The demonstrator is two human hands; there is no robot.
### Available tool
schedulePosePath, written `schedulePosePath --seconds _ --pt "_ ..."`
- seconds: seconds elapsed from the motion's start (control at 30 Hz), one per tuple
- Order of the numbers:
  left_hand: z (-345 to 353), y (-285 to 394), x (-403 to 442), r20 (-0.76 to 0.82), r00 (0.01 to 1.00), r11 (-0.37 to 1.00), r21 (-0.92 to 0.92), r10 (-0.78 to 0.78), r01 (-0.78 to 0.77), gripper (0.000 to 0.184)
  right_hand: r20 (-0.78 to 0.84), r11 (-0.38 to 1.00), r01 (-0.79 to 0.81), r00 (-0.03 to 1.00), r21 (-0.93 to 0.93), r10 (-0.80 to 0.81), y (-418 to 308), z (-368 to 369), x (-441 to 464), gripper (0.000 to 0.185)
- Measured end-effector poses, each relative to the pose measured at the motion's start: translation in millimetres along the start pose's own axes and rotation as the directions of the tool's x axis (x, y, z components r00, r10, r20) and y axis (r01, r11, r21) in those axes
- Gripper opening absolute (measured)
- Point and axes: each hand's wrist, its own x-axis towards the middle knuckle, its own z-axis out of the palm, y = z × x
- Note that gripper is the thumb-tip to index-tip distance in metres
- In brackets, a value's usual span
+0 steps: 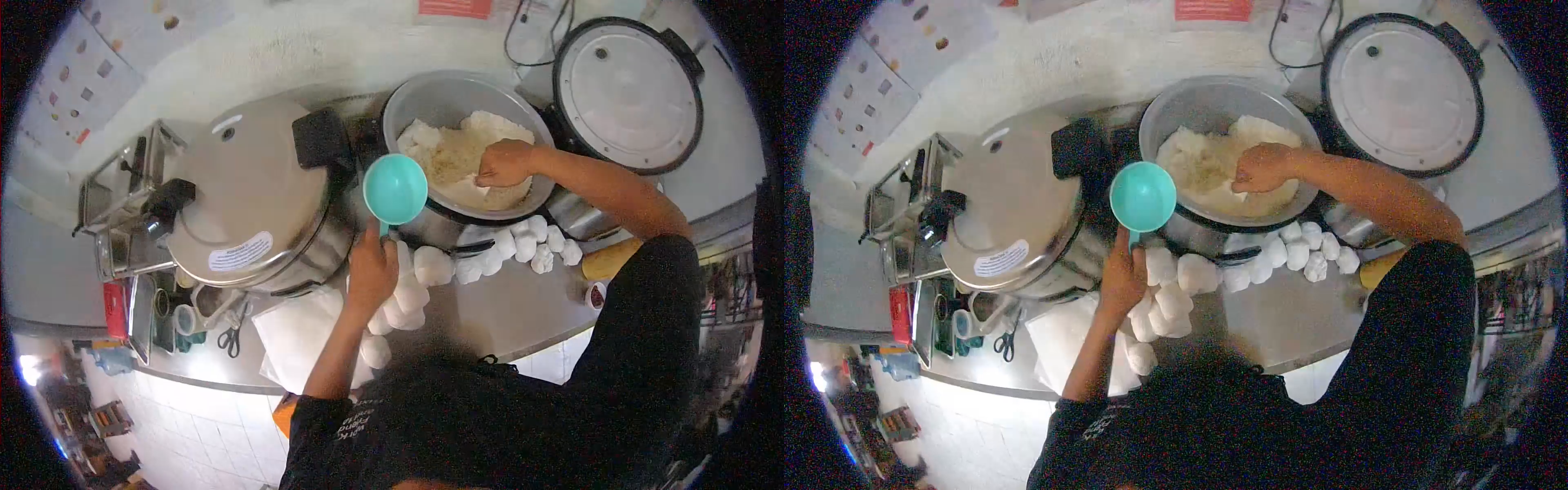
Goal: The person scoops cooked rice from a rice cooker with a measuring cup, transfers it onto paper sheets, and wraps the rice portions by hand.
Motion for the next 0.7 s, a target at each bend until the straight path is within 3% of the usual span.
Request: schedulePosePath --seconds 0.03,0.13,0.17,0.23,0.27,0.33,0.43,0.53,0.57,0.67,0.7 --pt "-6 9 2 0.034 0.999 1.000 -0.017 -0.010 0.011 0.040 0.001 0.999 -0.009 1.000 0.046 0.009 1 2 -14 0.050" --pt "-16 22 27 -0.074 0.976 0.979 0.003 0.204 -0.204 0.045 -0.151 0.990 0.097 0.985 0.106 -0.081 20 26 -34 0.048" --pt "-26 35 33 0.039 0.999 0.999 -0.031 0.037 -0.036 0.049 -0.161 0.992 0.022 0.987 0.126 -0.001 25 29 -38 0.047" --pt "-37 47 50 0.173 0.981 0.993 -0.068 -0.088 0.101 0.049 -0.171 0.979 -0.118 0.974 0.167 0.147 26 30 -45 0.043" --pt "-42 50 58 0.241 0.959 0.982 -0.077 -0.151 0.174 0.049 -0.247 0.988 -0.122 0.958 0.096 0.143 32 29 -44 0.044" --pt "-33 27 65 0.242 0.961 0.986 -0.065 -0.132 0.151 0.046 -0.392 0.989 -0.145 0.912 -0.031 0.122 42 31 -35 0.047" --pt "-19 18 71 0.243 0.962 0.993 0.011 -0.120 0.121 0.042 -0.243 0.883 -0.307 0.942 -0.355 0.230 60 39 16 0.045" --pt "-8 20 81 0.199 0.975 0.990 0.114 -0.101 0.079 0.039 -0.157 0.910 -0.166 0.981 -0.381 0.113 52 31 46 0.046" --pt "-12 33 82 0.249 0.902 0.936 0.069 -0.352 0.346 0.036 -0.129 0.913 -0.118 0.989 -0.390 0.072 48 23 57 0.046" --pt "2 -2 77 0.117 0.992 0.991 0.133 -0.044 0.028 0.038 -0.042 0.918 0.019 0.998 -0.396 -0.039 33 12 86 0.049" --pt "5 -3 77 0.084 0.996 0.991 0.133 -0.009 -0.002 0.038 -0.022 0.919 0.052 0.998 -0.392 -0.066 27 9 90 0.050"
